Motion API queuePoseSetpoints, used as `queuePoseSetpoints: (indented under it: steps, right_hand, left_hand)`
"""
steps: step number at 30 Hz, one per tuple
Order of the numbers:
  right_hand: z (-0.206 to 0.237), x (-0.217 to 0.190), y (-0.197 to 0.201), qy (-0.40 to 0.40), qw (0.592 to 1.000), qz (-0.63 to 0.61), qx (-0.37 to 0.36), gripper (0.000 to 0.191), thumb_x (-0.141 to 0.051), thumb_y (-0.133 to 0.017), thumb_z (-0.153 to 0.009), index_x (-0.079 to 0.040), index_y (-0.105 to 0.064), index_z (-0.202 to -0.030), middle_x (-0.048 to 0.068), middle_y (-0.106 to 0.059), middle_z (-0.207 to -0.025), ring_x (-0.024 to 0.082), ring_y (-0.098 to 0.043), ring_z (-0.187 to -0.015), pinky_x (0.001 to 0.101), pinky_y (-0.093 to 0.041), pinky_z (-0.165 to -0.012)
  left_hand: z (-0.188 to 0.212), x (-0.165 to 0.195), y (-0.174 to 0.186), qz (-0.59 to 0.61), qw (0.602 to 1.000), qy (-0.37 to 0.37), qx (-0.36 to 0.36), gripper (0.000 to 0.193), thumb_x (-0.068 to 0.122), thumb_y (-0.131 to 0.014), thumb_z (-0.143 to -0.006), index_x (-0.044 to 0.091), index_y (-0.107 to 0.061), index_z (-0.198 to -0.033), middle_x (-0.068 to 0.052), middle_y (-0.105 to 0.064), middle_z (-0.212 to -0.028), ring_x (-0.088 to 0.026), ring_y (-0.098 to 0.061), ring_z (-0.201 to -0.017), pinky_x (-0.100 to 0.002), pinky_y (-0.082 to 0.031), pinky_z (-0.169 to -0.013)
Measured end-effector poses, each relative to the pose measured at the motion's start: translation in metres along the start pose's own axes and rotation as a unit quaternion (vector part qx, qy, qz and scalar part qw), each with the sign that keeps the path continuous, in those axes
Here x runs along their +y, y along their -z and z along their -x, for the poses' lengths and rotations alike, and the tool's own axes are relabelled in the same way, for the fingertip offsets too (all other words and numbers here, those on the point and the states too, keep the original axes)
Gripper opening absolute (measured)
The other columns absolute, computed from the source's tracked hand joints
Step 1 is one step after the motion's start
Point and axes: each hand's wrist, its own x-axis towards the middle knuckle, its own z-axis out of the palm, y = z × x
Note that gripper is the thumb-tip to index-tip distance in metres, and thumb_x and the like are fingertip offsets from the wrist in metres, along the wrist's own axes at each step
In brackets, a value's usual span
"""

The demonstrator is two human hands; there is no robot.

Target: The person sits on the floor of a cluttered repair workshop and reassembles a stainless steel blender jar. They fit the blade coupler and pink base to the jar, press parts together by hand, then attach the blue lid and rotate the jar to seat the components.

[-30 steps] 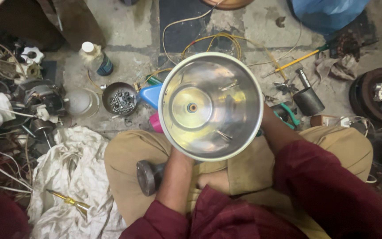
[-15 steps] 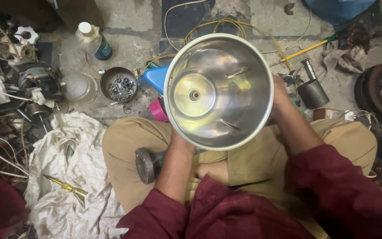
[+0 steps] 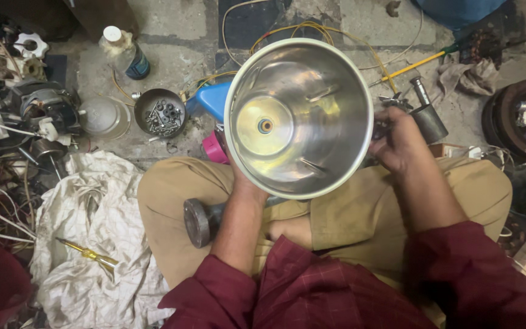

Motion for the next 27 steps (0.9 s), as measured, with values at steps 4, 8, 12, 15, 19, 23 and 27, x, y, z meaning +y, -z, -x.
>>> queuePoseSetpoints:
  steps: [4, 8, 12, 15, 19, 23, 27]
  right_hand:
    - [0.007, -0.001, -0.005, -0.040, 0.990, -0.025, 0.135, 0.031, -0.025, -0.039, -0.100, -0.007, -0.047, -0.124, 0.011, -0.059, -0.122, 0.032, -0.062, -0.112, 0.0545, -0.052, -0.096]
    - [0.008, -0.001, 0.004, -0.073, 0.991, -0.107, 0.021, 0.033, -0.011, -0.037, -0.102, 0.006, -0.054, -0.125, 0.021, -0.064, -0.121, 0.034, -0.065, -0.116, 0.0482, -0.054, -0.100]
    - [0.006, -0.004, 0.019, 0.002, 0.997, -0.076, -0.028, 0.024, -0.013, -0.044, -0.110, 0.004, -0.051, -0.125, 0.016, -0.062, -0.115, 0.027, -0.067, -0.105, 0.0374, -0.057, -0.094]
    - [0.009, -0.008, 0.030, 0.065, 0.997, -0.032, -0.021, 0.025, -0.015, -0.053, -0.108, 0.000, -0.058, -0.128, 0.009, -0.064, -0.102, 0.019, -0.067, -0.089, 0.0285, -0.059, -0.079]
    - [0.023, -0.019, 0.031, 0.130, 0.991, 0.019, -0.013, 0.025, -0.015, -0.065, -0.103, -0.004, -0.066, -0.126, 0.005, -0.067, -0.088, 0.014, -0.066, -0.076, 0.0226, -0.053, -0.063]
    - [0.064, -0.053, -0.004, 0.289, 0.946, 0.132, -0.063, 0.018, -0.006, -0.070, -0.097, -0.006, -0.064, -0.114, 0.005, -0.070, -0.092, 0.015, -0.068, -0.076, 0.0270, -0.058, -0.066]
    - [0.104, -0.076, -0.075, 0.472, 0.738, 0.429, -0.219, 0.017, -0.001, -0.077, -0.087, -0.002, -0.066, -0.100, 0.009, -0.072, -0.094, 0.018, -0.071, -0.081, 0.0306, -0.060, -0.071]
  left_hand:
    - [-0.002, -0.001, 0.003, 0.007, 1.000, -0.004, -0.016, 0.059, 0.057, -0.045, -0.098, 0.012, -0.060, -0.132, -0.010, -0.065, -0.126, -0.028, -0.065, -0.112, -0.045, -0.056, -0.094]
    - [-0.009, -0.004, 0.013, -0.003, 1.000, -0.001, -0.023, 0.059, 0.057, -0.043, -0.099, 0.011, -0.060, -0.133, -0.011, -0.065, -0.126, -0.028, -0.065, -0.112, -0.046, -0.056, -0.095]
    - [-0.017, -0.007, 0.020, -0.035, 0.999, 0.003, -0.032, 0.060, 0.056, -0.041, -0.099, 0.010, -0.059, -0.134, -0.011, -0.066, -0.127, -0.028, -0.065, -0.113, -0.046, -0.056, -0.096]
    - [-0.016, -0.005, 0.019, -0.047, 0.998, -0.001, -0.041, 0.061, 0.056, -0.040, -0.100, 0.010, -0.059, -0.134, -0.012, -0.066, -0.127, -0.028, -0.065, -0.114, -0.046, -0.056, -0.096]
    - [-0.007, 0.001, 0.005, -0.061, 0.995, -0.033, -0.069, 0.061, 0.055, -0.038, -0.100, 0.009, -0.058, -0.135, -0.012, -0.066, -0.127, -0.028, -0.065, -0.115, -0.046, -0.056, -0.097]
    - [0.005, 0.005, -0.017, -0.065, 0.992, -0.043, -0.094, 0.062, 0.055, -0.036, -0.101, 0.008, -0.058, -0.136, -0.013, -0.066, -0.127, -0.028, -0.065, -0.116, -0.047, -0.056, -0.098]
    - [0.016, 0.008, -0.038, -0.078, 0.994, -0.016, -0.072, 0.066, 0.063, -0.031, -0.100, 0.014, -0.056, -0.138, -0.010, -0.064, -0.129, -0.028, -0.062, -0.120, -0.049, -0.052, -0.102]
